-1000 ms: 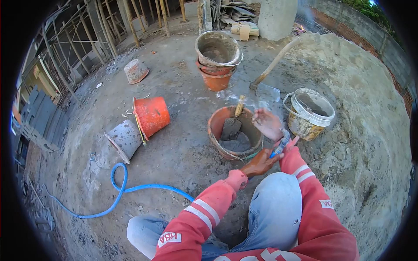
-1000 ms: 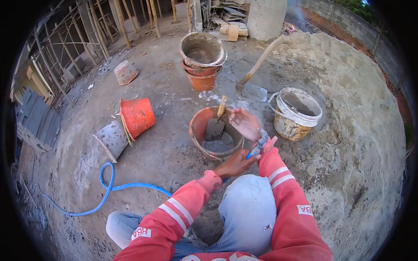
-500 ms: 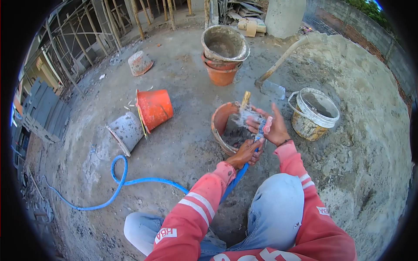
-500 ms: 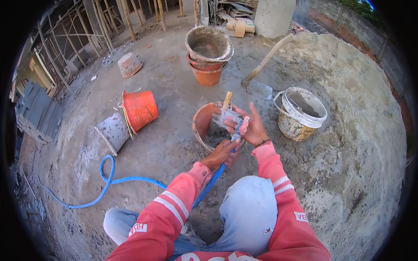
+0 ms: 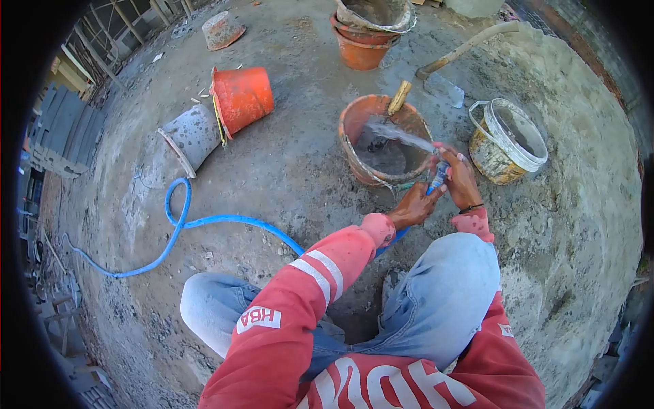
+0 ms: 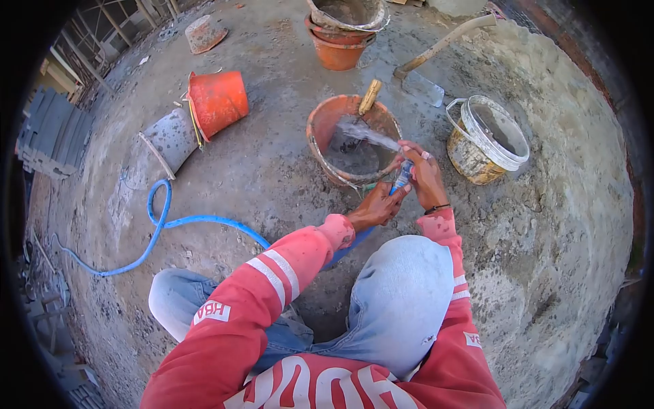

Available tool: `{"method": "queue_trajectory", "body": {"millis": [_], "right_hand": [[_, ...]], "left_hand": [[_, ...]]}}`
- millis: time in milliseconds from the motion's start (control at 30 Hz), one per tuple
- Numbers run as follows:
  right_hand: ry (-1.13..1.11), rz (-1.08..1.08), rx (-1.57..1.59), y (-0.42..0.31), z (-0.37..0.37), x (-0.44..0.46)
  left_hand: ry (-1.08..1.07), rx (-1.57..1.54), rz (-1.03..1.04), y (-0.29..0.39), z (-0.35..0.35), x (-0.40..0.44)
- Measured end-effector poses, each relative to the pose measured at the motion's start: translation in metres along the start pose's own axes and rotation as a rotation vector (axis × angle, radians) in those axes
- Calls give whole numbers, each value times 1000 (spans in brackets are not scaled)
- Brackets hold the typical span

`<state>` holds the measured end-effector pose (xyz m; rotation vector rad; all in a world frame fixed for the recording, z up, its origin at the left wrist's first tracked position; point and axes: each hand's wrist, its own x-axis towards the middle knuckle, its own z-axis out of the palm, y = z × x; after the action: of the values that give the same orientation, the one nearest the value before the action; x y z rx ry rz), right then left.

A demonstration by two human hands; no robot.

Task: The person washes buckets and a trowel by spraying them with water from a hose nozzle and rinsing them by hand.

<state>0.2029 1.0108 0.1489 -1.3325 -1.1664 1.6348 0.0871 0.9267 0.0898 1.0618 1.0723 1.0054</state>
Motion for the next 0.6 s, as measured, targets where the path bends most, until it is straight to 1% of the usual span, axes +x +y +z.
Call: {"method": "queue_trajectory", "body": {"millis": [33, 67, 133, 167, 233, 267, 333, 367, 400, 433, 467, 533, 567, 600], "right_hand": [[-130, 62, 212, -2, 5, -4], [-133, 62, 217, 3, 5, -2], [-196, -65, 389, 15, 3, 3], [-195, -64, 389, 17, -2, 5], [-71, -32, 423, 15, -11, 2], [-66, -32, 425, 14, -14, -2], [-60, -5, 310, 1, -12, -17], [-4, -16, 198, 0, 2, -25], [-5, -15, 194, 1, 15, -33], [-77, -16, 153, 2, 27, -39], [-148, -17, 115, 2, 37, -42], [-157, -54, 90, 0, 50, -40], [-162, -89, 65, -2, 55, -38], [-167, -86, 70, -5, 58, -36]], "left_hand": [[-31, -53, -31, 1, -2, -1], [-28, -49, -33, -2, -5, 1], [-100, -52, -28, -8, -12, 9], [-125, -54, -27, -10, -15, 14], [-232, 61, -26, 9, -28, 18], [-237, 61, -28, 15, -38, 22], [34, -535, -261, 23, -59, 37], [32, -538, -257, 25, -65, 43], [104, -716, -212, 25, -71, 47], [180, -893, -164, 23, -76, 53], [184, -893, -162, 21, -82, 60], [254, -888, -94, 11, -97, 76], [294, -792, 7, 7, -108, 81], [437, -601, 102, 13, -116, 78]]}}
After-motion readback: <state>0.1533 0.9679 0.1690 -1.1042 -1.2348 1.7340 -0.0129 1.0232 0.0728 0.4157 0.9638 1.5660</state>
